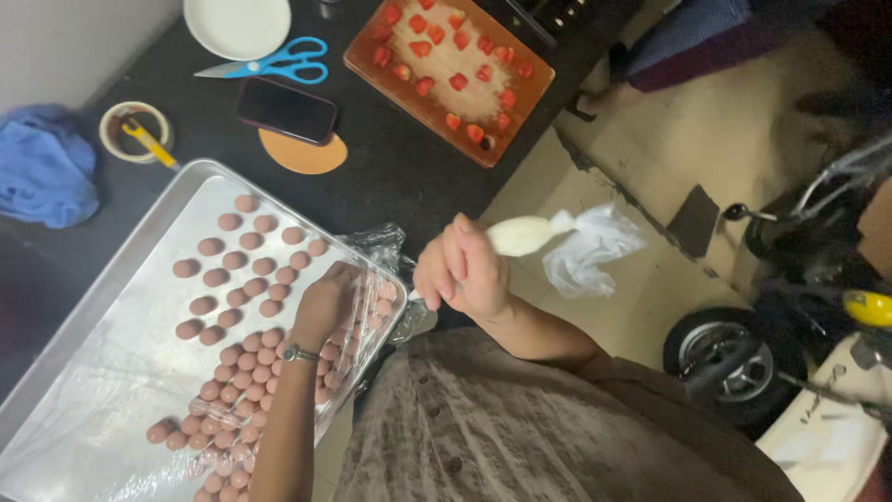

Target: The person pipes white cream from a piping bag into small round dough balls, holding each ball in one hand while squeezing the bag with the other, and places the filled ball back on a plastic-lined tray. After filling many balls, the person carries a pink cup to a refrigerator.

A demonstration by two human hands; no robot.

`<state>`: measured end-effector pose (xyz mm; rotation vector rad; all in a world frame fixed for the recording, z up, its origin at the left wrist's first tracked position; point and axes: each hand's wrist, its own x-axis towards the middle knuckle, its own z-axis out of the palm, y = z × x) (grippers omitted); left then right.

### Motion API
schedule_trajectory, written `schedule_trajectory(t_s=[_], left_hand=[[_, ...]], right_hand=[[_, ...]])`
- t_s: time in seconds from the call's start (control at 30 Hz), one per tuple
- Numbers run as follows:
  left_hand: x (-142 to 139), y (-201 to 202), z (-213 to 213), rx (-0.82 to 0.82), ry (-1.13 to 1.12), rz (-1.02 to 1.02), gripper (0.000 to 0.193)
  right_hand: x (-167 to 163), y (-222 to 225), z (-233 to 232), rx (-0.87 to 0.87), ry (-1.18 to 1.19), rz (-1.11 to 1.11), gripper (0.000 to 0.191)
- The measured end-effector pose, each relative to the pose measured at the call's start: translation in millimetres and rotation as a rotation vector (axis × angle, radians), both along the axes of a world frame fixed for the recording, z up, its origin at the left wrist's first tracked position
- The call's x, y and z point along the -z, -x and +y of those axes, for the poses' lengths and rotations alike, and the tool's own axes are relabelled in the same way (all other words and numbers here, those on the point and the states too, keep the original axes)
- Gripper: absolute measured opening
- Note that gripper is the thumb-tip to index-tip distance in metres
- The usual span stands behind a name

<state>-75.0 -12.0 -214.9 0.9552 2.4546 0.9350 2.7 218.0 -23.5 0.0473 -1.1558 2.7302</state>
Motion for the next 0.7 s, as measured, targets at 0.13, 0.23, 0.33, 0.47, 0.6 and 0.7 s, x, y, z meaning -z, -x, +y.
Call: schedule_trajectory(t_s=[0.13, 0.23, 0.33, 0.47, 0.6, 0.7], left_hand=[[4.1, -1.6, 2.2, 0.025, 0.060, 0.015, 0.025], [1.0, -0.1, 7.9, 0.008, 0.083, 0.023, 0.024], [-2.6, -1.8, 11.9, -0.033, 0.090, 0.005, 0.025], [-2.6, -6.6, 9.6, -0.085, 0.053, -0.009, 0.026], [-0.1, -6.4, 5.7, -0.060, -0.029, 0.007, 0.025], [1.1, -9.4, -1.6, -0.128, -0.077, -0.050, 0.033]], right_hand=[[4.9, -2.9, 3.6, -0.054, 0.124, 0.008, 0.053], [5.7, -1.5, 6.6, -0.061, 0.177, 0.056, 0.052], [5.2, -1.2, 10.5, -0.058, 0.191, 0.084, 0.051], [6.6, -3.6, 10.4, -0.056, 0.222, 0.072, 0.050], [10.7, -7.4, 9.9, -0.070, 0.237, 0.004, 0.050], [14.2, -9.8, 8.9, -0.078, 0.236, -0.036, 0.050]])
